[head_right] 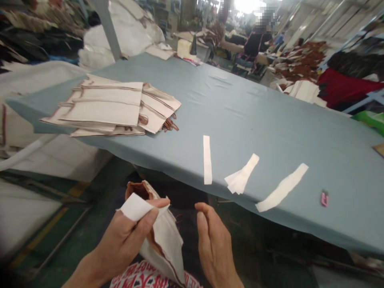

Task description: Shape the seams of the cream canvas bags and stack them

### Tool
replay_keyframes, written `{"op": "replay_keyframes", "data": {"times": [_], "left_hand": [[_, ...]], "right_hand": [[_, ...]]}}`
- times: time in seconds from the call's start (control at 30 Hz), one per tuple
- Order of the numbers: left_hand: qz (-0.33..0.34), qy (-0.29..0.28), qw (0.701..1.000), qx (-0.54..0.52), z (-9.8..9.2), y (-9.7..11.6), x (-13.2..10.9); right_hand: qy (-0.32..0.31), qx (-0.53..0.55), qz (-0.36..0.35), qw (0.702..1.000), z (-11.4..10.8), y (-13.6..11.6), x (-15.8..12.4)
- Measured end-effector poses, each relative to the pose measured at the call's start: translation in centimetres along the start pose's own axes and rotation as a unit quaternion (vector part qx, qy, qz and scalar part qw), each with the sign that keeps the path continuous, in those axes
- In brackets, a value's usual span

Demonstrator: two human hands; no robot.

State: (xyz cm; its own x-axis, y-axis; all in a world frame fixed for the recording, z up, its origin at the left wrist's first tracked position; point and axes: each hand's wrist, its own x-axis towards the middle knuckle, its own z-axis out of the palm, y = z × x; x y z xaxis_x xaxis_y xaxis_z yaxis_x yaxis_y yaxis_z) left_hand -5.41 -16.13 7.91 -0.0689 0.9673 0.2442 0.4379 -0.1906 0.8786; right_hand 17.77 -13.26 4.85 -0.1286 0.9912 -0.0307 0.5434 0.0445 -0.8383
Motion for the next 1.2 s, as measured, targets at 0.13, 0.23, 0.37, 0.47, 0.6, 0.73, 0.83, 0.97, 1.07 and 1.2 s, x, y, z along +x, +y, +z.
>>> {"op": "replay_keyframes", "data": {"times": [0.13,0.23,0.37,0.47,0.6,0.73,0.83,0.97,1.07,1.2], "left_hand": [[0.069,-0.026,0.997,0.031,-0.2,0.1,0.0],[0.077,0.007,0.996,0.054,-0.4,-0.3,-0.3],[0.078,-0.021,0.994,0.069,-1.1,-0.4,-0.4],[0.079,-0.071,0.991,0.078,-1.6,0.3,-0.1],[0.096,-0.073,0.988,0.095,-1.6,0.9,0.3],[0.104,-0.053,0.986,0.120,-1.2,0.9,0.3],[0.098,-0.053,0.984,0.138,-1.0,0.8,0.3],[0.096,-0.068,0.984,0.131,-0.5,0.6,0.5],[0.092,-0.085,0.987,0.102,-0.1,0.3,0.7],[0.072,-0.091,0.988,0.099,0.3,0.1,0.6]], "right_hand": [[-0.072,0.062,-0.148,0.984,0.1,-4.7,2.4],[-0.101,0.080,-0.191,0.973,1.1,-7.5,4.0],[-0.121,0.088,-0.230,0.962,2.0,-8.9,5.2],[-0.184,0.106,-0.258,0.943,2.3,-9.4,5.5],[-0.193,0.147,-0.263,0.934,2.8,-10.0,5.4],[-0.168,0.172,-0.237,0.941,2.8,-9.9,5.2],[-0.171,0.201,-0.227,0.937,2.7,-9.6,5.0],[-0.171,0.244,-0.193,0.935,2.8,-9.3,4.8],[-0.173,0.250,-0.184,0.935,2.8,-9.4,4.7],[-0.178,0.251,-0.172,0.936,2.7,-9.3,4.7]]}}
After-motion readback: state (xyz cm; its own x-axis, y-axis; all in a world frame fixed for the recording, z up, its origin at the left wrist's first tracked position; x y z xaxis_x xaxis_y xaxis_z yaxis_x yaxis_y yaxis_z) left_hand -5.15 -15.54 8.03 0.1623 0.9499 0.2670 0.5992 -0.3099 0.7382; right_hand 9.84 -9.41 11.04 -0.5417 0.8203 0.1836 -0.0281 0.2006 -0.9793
